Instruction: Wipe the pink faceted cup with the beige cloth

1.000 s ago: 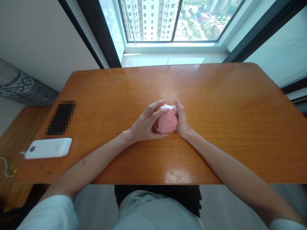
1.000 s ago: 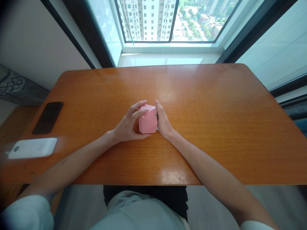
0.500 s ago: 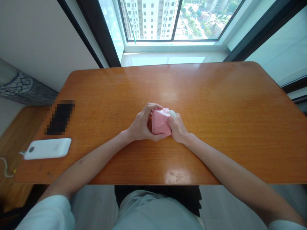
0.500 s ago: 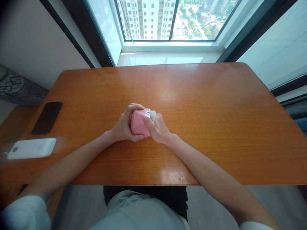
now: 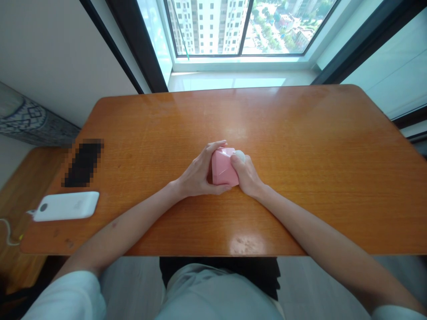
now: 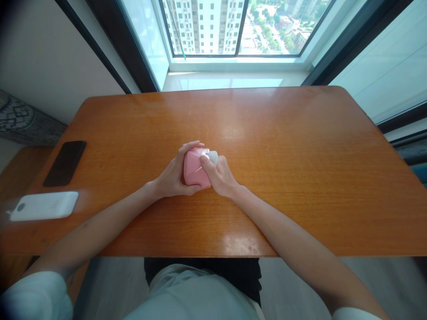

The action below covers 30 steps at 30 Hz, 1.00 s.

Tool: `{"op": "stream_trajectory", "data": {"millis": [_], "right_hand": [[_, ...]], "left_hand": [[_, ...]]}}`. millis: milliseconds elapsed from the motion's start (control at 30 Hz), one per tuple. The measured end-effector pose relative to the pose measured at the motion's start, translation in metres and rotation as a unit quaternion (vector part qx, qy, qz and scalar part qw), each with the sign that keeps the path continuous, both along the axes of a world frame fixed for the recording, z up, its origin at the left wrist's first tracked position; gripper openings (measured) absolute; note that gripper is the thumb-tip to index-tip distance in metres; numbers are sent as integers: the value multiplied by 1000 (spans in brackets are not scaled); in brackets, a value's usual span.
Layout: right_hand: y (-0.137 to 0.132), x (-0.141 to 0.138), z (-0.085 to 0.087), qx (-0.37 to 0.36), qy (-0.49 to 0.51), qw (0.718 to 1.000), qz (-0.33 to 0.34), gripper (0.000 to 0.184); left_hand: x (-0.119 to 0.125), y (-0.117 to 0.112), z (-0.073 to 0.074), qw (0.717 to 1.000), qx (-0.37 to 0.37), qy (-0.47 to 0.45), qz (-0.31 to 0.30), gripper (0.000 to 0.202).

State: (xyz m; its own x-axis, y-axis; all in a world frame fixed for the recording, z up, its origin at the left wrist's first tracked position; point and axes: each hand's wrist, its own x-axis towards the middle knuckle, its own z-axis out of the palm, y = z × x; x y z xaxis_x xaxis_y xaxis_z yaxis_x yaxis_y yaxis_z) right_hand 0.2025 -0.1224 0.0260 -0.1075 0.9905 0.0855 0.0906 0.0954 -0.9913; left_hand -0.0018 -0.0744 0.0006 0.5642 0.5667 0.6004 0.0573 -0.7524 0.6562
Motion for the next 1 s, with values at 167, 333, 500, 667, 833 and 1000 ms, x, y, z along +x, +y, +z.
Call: {"op": "stream_trajectory", "data": {"millis": [167,333,500,667,833,1000], "right_hand": [[4,-1,3,-18,26,999,-11,70],[9,1,-1,-28,55,998,-1,70],[10,3,-7,-28,69,997,3,67],[11,3,-9,-43,79,996,-10,67],[9,1,-3,-44,60,997,-5,72],[5,0,2,-29,37,999,-3,73]], "left_hand": [[3,1,-6,997,72,4,-10,127],[4,0,-5,997,76,28,1,128],[3,-1,-2,995,93,25,0,127],[1,2,-1,994,100,45,12,125],[-3,6,-1,991,106,74,10,122],[-4,5,-5,992,117,54,10,122]]}}
